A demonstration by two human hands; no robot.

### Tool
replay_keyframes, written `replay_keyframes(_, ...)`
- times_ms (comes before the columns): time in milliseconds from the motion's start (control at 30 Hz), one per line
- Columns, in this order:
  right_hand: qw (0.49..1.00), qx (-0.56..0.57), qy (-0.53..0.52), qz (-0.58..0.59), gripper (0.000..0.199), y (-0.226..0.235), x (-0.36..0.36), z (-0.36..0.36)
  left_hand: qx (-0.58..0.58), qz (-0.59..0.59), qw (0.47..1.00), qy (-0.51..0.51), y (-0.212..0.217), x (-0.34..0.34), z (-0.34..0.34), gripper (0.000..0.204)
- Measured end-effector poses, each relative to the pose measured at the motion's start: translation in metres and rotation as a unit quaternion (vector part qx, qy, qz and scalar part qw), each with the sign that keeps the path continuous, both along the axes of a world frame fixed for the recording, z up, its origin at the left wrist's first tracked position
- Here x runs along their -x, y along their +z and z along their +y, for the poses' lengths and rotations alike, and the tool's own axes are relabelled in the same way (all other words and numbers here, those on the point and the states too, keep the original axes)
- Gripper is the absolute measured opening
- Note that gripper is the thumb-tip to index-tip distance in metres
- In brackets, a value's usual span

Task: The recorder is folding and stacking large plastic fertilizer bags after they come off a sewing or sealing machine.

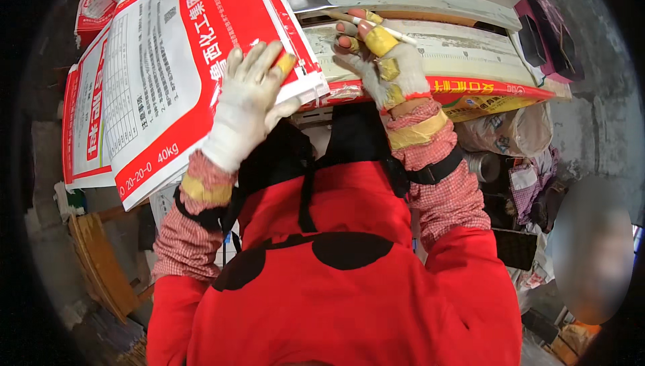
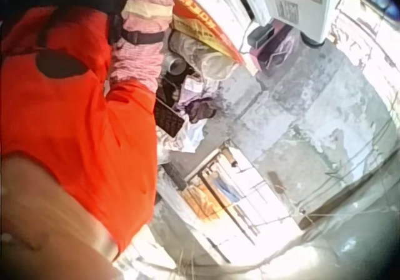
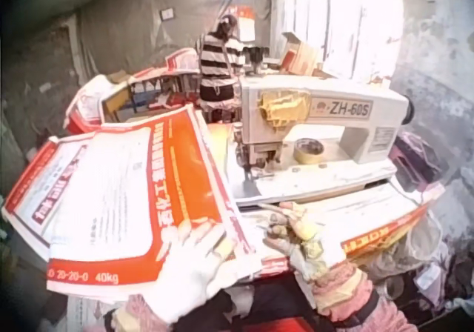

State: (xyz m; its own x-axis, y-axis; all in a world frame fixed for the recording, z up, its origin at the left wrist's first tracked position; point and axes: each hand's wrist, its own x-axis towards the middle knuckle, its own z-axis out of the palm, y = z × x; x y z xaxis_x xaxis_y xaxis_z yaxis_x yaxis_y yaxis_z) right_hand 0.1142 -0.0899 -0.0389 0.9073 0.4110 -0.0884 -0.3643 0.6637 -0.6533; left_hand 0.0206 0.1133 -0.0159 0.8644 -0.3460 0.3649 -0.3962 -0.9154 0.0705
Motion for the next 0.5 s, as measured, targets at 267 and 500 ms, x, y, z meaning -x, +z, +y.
replay_keyframes(267, 0.953, 0.276, -0.088, -0.093, 0.024, -0.017, 0.003, 0.020, -0.029, -0.007, 0.997, 0.071, -0.032, -0.034, 0.001, 0.070)
replay_keyframes(500, 0.859, 0.431, -0.049, -0.272, 0.028, -0.023, 0.008, 0.033, -0.026, 0.005, 0.996, 0.082, -0.025, -0.033, -0.006, 0.069)
